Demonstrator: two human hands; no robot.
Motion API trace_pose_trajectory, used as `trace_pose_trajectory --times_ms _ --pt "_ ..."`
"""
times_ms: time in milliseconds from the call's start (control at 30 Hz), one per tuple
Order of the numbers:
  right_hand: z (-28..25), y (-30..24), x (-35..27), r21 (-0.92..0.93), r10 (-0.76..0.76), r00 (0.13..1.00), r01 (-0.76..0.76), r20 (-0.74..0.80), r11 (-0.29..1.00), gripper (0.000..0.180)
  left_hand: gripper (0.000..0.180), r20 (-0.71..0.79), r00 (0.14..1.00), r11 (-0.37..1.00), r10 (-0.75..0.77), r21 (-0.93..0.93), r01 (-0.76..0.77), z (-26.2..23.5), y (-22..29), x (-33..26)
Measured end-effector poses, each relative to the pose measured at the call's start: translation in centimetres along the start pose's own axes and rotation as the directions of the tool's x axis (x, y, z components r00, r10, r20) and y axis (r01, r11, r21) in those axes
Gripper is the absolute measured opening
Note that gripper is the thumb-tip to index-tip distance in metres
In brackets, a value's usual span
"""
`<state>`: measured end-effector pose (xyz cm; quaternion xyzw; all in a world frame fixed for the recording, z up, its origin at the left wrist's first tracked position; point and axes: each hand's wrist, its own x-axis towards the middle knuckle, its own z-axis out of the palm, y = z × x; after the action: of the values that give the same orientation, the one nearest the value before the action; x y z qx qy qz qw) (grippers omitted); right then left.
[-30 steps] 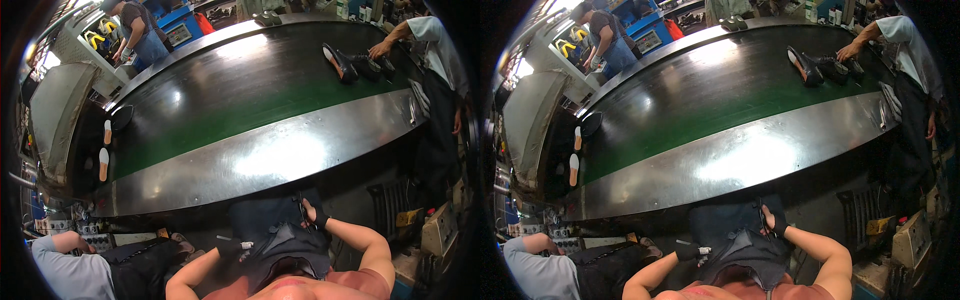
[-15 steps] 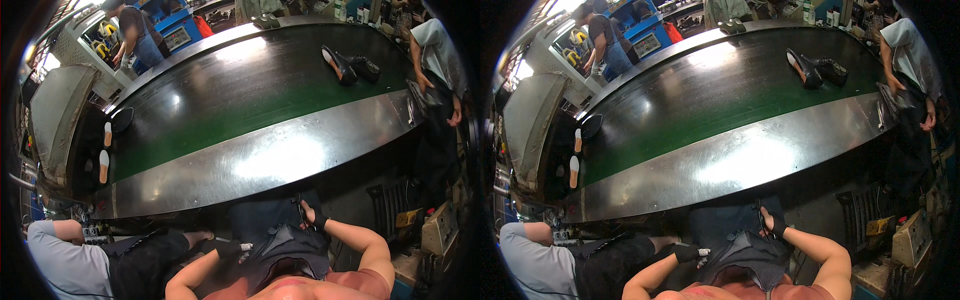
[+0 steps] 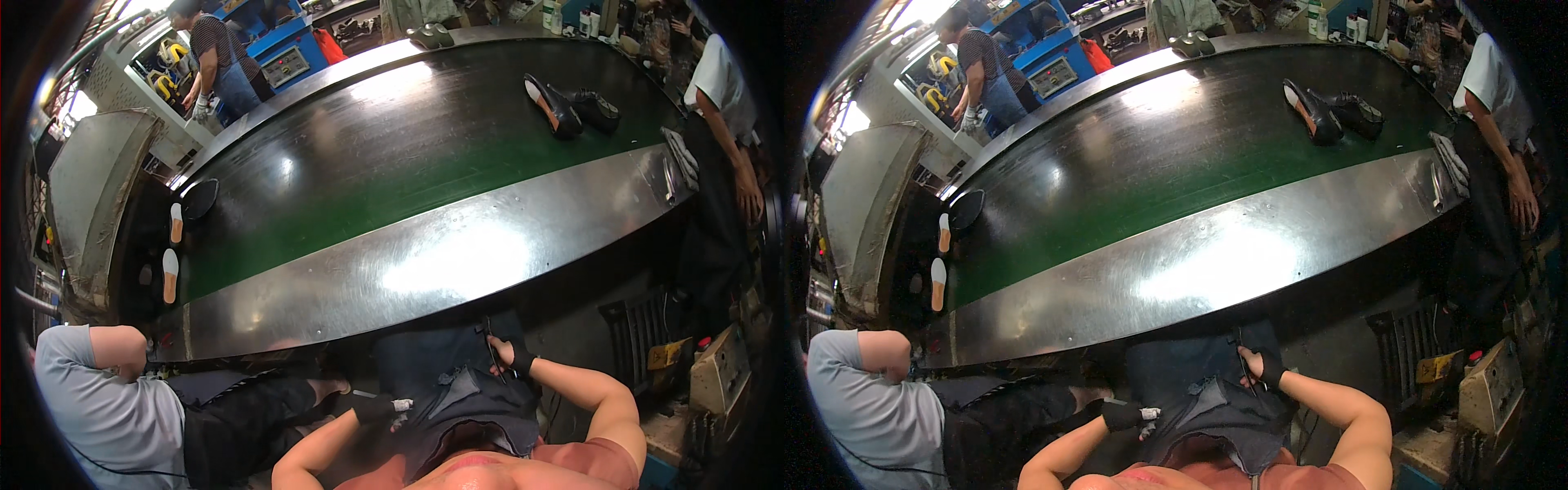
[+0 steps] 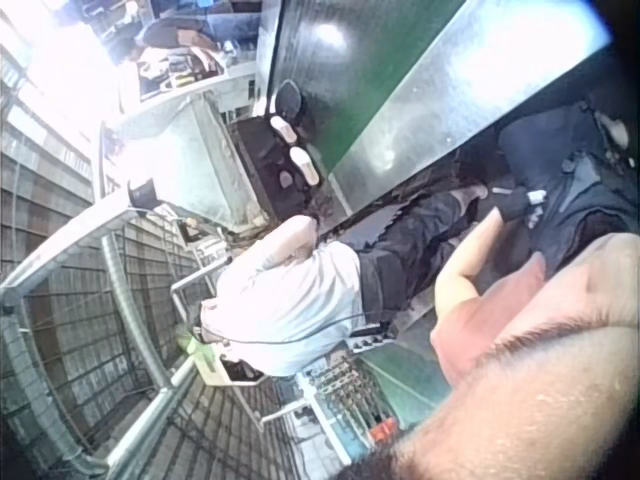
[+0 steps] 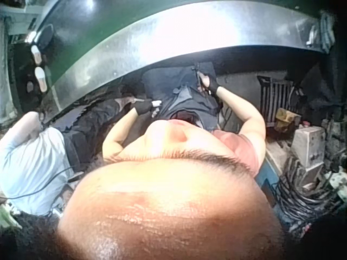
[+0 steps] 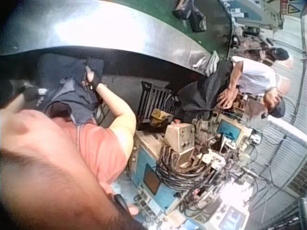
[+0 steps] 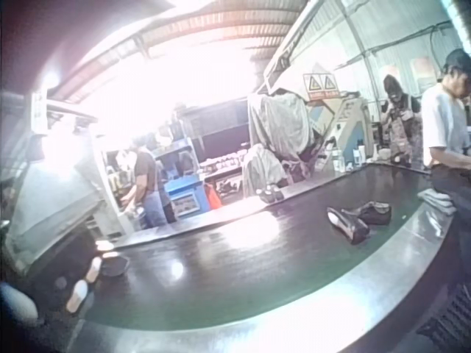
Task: The person scrapes the sole of a black shoe with a metal scraper while seated at a factory workstation. They repeatedly scrape the same shoe, then place it on a conveyor belt and pick up another shoe to continue scraping. The process is repeated for multiple shoes.
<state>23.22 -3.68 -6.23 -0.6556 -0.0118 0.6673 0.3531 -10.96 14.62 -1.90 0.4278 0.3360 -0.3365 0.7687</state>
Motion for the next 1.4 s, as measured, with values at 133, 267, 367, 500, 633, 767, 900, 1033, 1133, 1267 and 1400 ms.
trace_pose_trajectory --times_ms 133,267,367,500,633,767,900,1033,1133,1267,1400 --pt "-0.4 0.8 0.9 0.041 -0.005 1.0 0.005 -0.009 0.999 0.062 0.046 -0.016 1.0 1.0 -0.016 -0.005 0.016 0.4 0.7 -0.1" --pt "-0.2 0.7 0.9 0.05 -0.012 1.0 0.012 0.0 0.999 0.061 0.044 0.026 1.0 1.0 -0.002 -0.014 0.003 -0.4 -0.4 0.3" --pt "-0.1 0.3 0.4 0.022 -0.01 1.0 0.01 0.004 1.0 0.059 0.044 0.052 0.998 0.999 -0.018 -0.035 0.019 -0.5 -0.5 0.3" --pt "0.1 -0.3 -0.3 0.01 0.008 1.0 -0.008 -0.021 1.0 0.057 0.044 0.006 0.999 0.997 -0.05 -0.054 0.05 0.2 0.4 -0.1" --pt "0.1 0.2 0.1 0.034 -0.005 0.999 0.006 -0.032 0.999 0.056 0.045 -0.008 1.0 0.999 -0.009 -0.041 0.008 0.7 0.9 -0.5" --pt "0.1 0.3 0.2 0.041 -0.012 1.0 0.013 -0.022 0.999 0.057 0.045 0.004 1.0 1.0 0.011 -0.009 -0.011 0.5 0.8 -0.5" --pt "-0.1 0.5 0.6 0.037 -0.007 1.0 0.007 0.001 0.999 0.058 0.045 0.003 1.0 1.0 -0.002 -0.03 0.002 0.0 -0.2 0.3" --pt "0.1 0.4 0.4 0.036 -0.018 1.0 0.018 0.006 0.999 0.059 0.047 0.021 1.0 1.0 -0.01 0.021 0.01 -0.8 -1.2 0.8" --pt "-0.2 0.7 0.7 0.031 -0.012 1.0 0.012 -0.008 0.999 0.06 0.049 0.025 1.0 1.0 -0.003 0.026 0.003 -0.6 -0.8 0.7" --pt "0.0 0.7 0.7 0.045 -0.014 1.0 0.014 -0.006 0.999 0.06 0.046 0.041 0.999 1.0 0.001 0.022 -0.002 -0.9 -1.1 0.7" --pt "0.0 0.5 0.4 0.044 -0.027 1.0 0.028 -0.015 0.999 0.06 0.047 0.017 1.0 1.0 -0.009 0.025 0.009 -0.6 -0.8 0.7"
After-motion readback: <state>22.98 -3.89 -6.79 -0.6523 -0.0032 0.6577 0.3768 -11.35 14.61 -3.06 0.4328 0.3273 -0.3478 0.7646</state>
